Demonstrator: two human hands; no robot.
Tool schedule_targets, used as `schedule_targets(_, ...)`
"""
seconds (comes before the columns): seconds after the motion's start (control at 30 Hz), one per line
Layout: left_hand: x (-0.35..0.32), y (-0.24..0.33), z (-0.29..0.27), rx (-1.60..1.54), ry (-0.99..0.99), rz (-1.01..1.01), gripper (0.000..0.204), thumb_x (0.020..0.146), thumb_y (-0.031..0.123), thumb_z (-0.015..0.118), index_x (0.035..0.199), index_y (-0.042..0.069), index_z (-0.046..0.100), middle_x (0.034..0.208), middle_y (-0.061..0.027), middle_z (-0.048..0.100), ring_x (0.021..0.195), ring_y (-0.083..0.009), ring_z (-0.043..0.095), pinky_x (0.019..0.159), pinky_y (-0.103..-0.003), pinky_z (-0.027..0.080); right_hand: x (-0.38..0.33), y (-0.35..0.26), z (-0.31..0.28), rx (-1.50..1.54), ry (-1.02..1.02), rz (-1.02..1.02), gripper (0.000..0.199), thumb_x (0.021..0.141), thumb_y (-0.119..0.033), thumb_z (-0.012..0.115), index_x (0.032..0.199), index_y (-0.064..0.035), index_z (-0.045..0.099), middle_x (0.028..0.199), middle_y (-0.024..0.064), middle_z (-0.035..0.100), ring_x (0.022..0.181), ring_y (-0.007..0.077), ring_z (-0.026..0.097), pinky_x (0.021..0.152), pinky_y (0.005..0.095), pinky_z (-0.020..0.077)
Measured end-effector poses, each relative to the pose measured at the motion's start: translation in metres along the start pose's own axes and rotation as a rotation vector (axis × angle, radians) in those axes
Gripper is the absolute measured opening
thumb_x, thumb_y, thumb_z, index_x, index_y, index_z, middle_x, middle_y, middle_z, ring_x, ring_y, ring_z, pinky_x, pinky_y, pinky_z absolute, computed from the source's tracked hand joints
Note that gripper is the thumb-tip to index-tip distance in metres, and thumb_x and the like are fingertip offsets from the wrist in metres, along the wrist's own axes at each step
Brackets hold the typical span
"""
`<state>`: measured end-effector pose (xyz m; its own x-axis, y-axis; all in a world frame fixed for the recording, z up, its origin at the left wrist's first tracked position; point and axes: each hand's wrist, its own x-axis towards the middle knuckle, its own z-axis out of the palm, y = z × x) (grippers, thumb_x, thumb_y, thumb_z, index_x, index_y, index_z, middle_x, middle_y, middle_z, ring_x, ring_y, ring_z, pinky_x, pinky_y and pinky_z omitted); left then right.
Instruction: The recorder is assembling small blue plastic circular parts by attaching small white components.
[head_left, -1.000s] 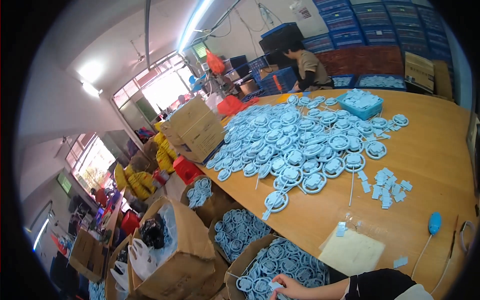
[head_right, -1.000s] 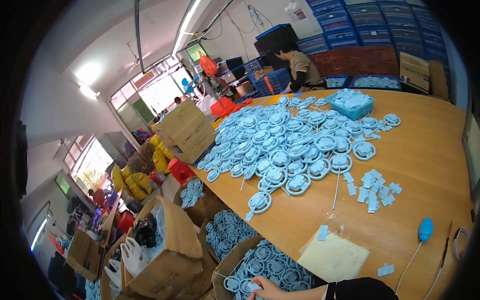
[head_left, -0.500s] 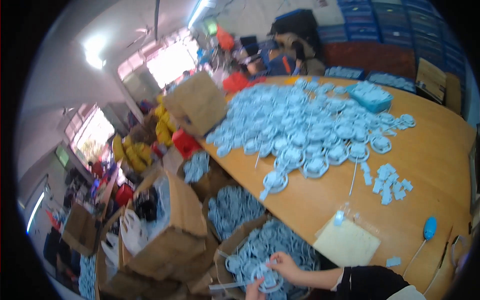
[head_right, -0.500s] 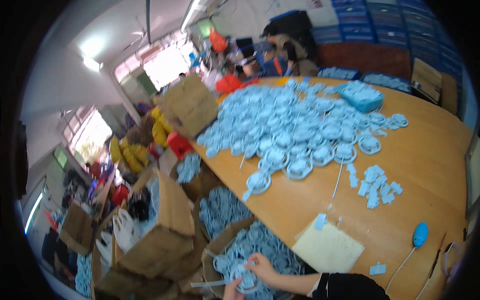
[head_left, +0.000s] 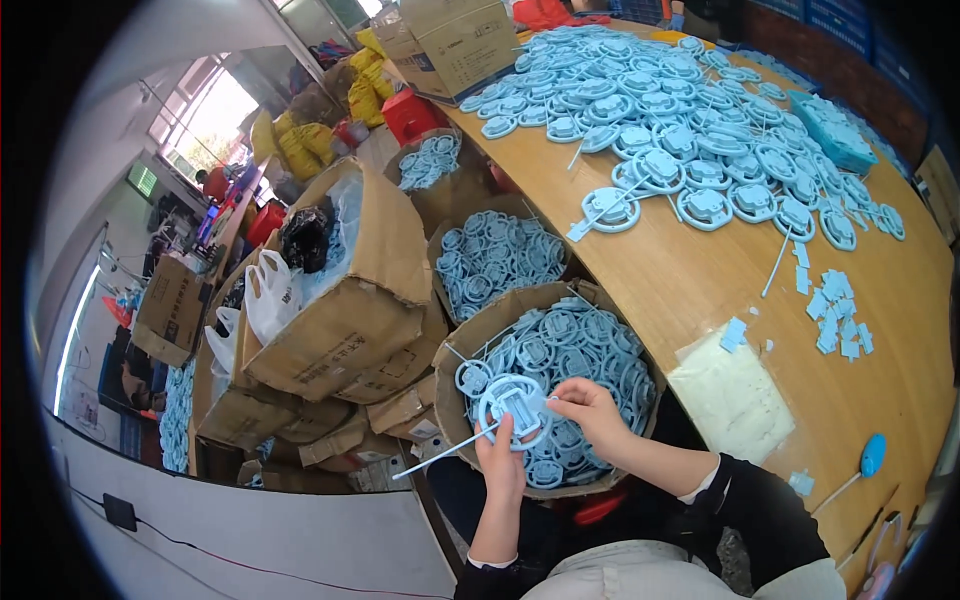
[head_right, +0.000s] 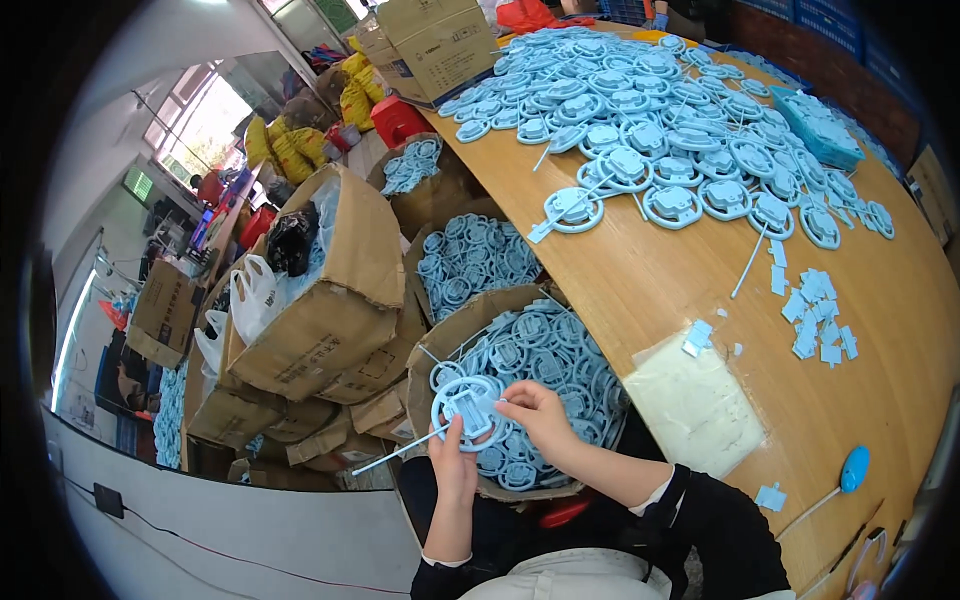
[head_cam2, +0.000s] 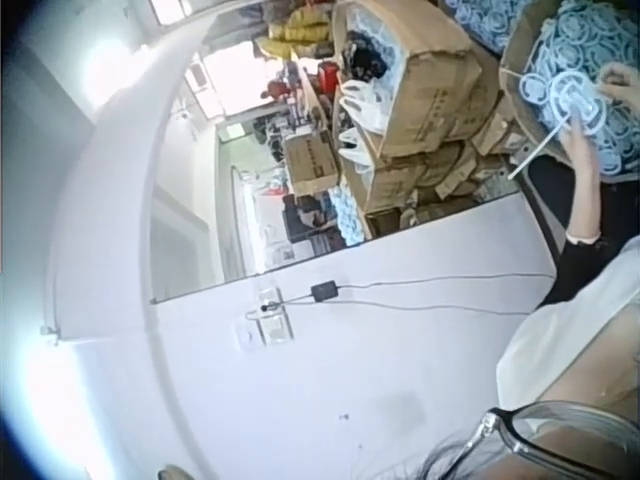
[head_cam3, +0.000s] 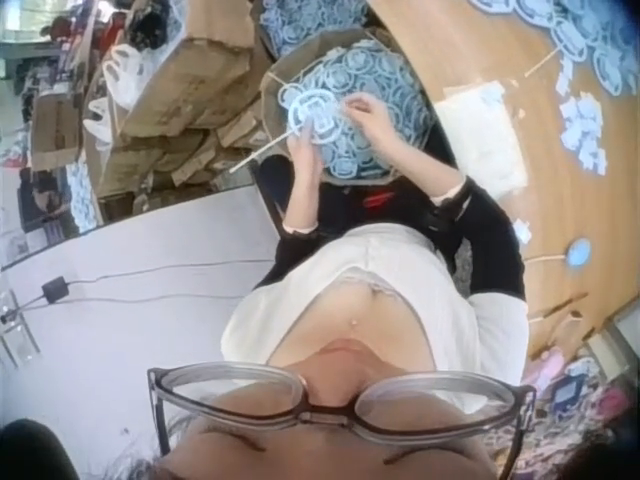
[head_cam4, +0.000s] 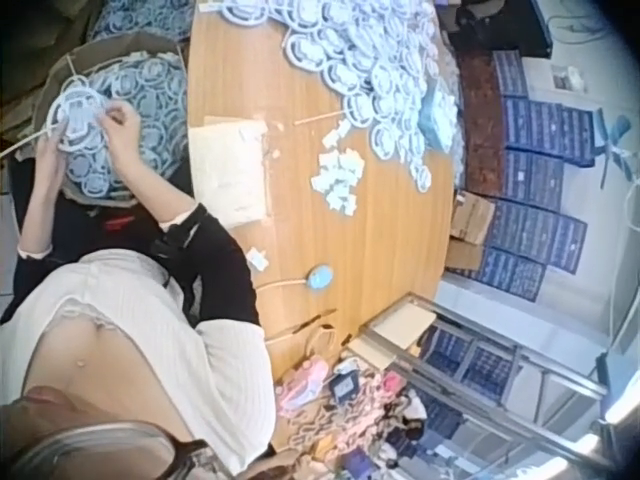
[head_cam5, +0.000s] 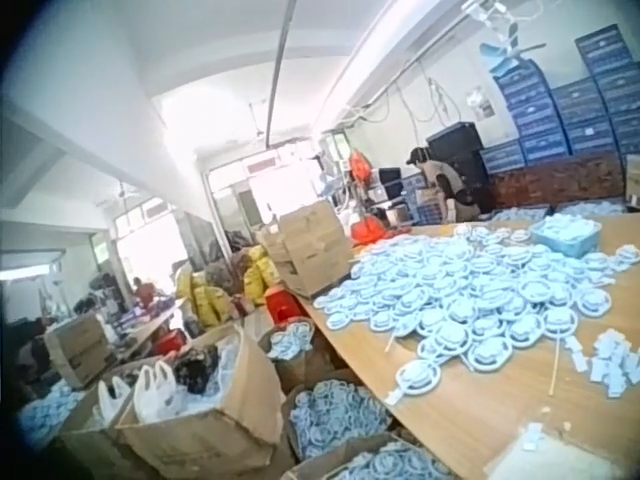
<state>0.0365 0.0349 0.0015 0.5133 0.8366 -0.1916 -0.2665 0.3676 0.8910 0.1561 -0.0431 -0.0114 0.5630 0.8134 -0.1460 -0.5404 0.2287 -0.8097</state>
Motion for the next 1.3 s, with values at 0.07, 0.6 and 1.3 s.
schedule_targets(0.07,-0.002,0.000,0.002,-0.005,-0.008,0.024,0.034,0.086,0.009,0.046,0.117,0.003,0.034,0.110,-0.0099,0.047,0.095,-0.0209,0.054,0.071,-0.036,0.053,-0.002,-0.001,0.002,0.016,-0.002,0.016,0.010,0.076,-0.002,0.060,0.084,-0.0024,0.054,0.079,0.0034,0.059,0.073,0.0080,0.054,0.067,0.0202,0.0419)
schedule_targets(0.6,-0.003,-0.017,0.006,0.098,-0.081,0.078,0.052,0.072,-0.005,0.061,0.116,0.002,0.034,0.112,-0.0101,0.043,0.104,-0.0182,0.047,0.084,-0.029,0.042,0.000,-0.005,-0.002,-0.357,0.019,-0.088,0.007,0.074,-0.002,0.062,0.081,0.0005,0.060,0.079,0.0051,0.061,0.071,0.0085,0.055,0.063,0.0205,0.0431)
schedule_targets(1.3,-0.006,-0.014,0.001,0.250,-0.126,0.124,0.054,0.071,-0.002,0.062,0.117,0.001,0.034,0.117,-0.0109,0.042,0.107,-0.0184,0.045,0.087,-0.030,0.040,0.002,-0.011,-0.003,-0.280,-0.014,0.016,0.008,0.076,-0.005,0.062,0.079,0.0012,0.061,0.070,0.0040,0.059,0.061,0.0082,0.055,0.056,0.0205,0.0452)
